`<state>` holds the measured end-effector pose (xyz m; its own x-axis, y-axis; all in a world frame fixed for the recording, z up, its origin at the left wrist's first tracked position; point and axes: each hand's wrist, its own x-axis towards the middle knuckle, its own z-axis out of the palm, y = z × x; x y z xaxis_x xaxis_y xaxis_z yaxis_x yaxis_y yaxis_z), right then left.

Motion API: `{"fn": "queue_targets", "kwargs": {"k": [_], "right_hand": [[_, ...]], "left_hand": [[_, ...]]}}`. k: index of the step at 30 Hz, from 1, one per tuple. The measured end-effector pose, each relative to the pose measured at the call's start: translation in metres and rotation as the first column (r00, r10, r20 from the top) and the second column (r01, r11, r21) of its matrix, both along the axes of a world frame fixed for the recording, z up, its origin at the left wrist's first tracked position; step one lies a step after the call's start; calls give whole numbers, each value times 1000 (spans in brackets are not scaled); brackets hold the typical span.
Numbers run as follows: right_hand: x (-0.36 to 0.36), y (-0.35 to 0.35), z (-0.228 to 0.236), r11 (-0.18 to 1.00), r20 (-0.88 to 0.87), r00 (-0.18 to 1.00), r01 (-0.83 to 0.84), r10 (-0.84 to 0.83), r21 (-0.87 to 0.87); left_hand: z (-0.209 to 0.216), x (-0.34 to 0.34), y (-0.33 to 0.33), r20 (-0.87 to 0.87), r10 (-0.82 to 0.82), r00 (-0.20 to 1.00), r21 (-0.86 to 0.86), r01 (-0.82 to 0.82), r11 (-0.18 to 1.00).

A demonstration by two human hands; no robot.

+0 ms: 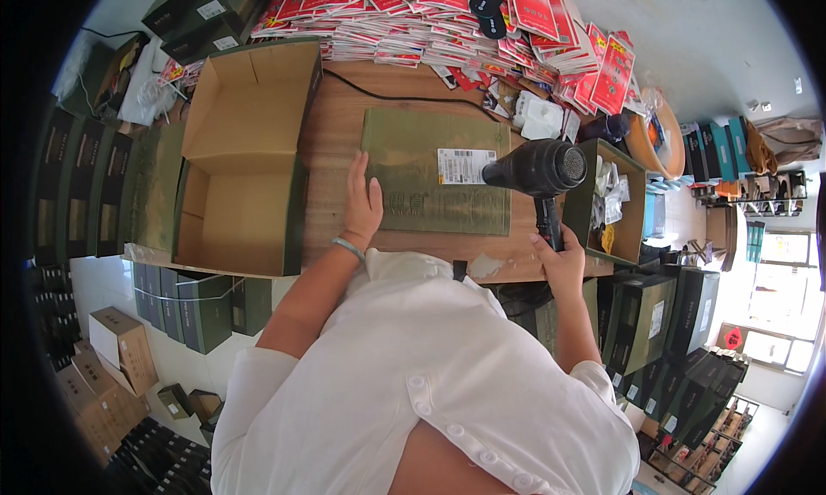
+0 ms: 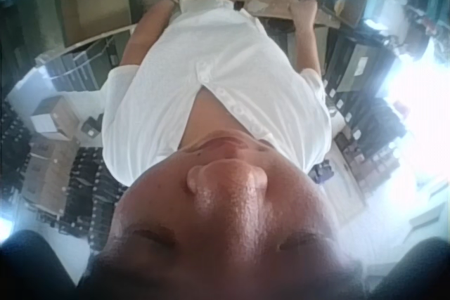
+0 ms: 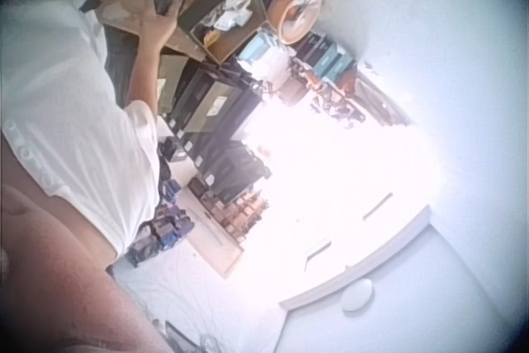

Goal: The person packs items into green cardboard boxes, places red packets inside, closes the boxes, and uses a heat gun to seal the labels. The person then stacks the sealed boxes on a nearby pile.

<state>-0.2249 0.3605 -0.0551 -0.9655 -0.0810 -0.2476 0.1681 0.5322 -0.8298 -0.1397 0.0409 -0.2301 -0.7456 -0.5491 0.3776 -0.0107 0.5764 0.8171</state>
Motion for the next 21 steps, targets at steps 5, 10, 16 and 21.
{"fn": "queue_targets", "kwargs": {"k": [5,10,16,21], "right_hand": [[2,7,10,1000,58,998,-5,5,-2],[1,8,10,999,90,995,-43,45,-23],[-1,-5,7,1000,89,996,-7,9,-23],[-14,-5,-18,999,-48,997,-52,53,5]], "left_hand": [[0,-1,-2,14,13,1000,-19,-12,1000],[1,0,-3,19,28,999,-41,-27,999],[1,0,-3,28,25,999,-32,-24,999],[3,0,-2,6,18,1000,-22,-17,1000]]}}
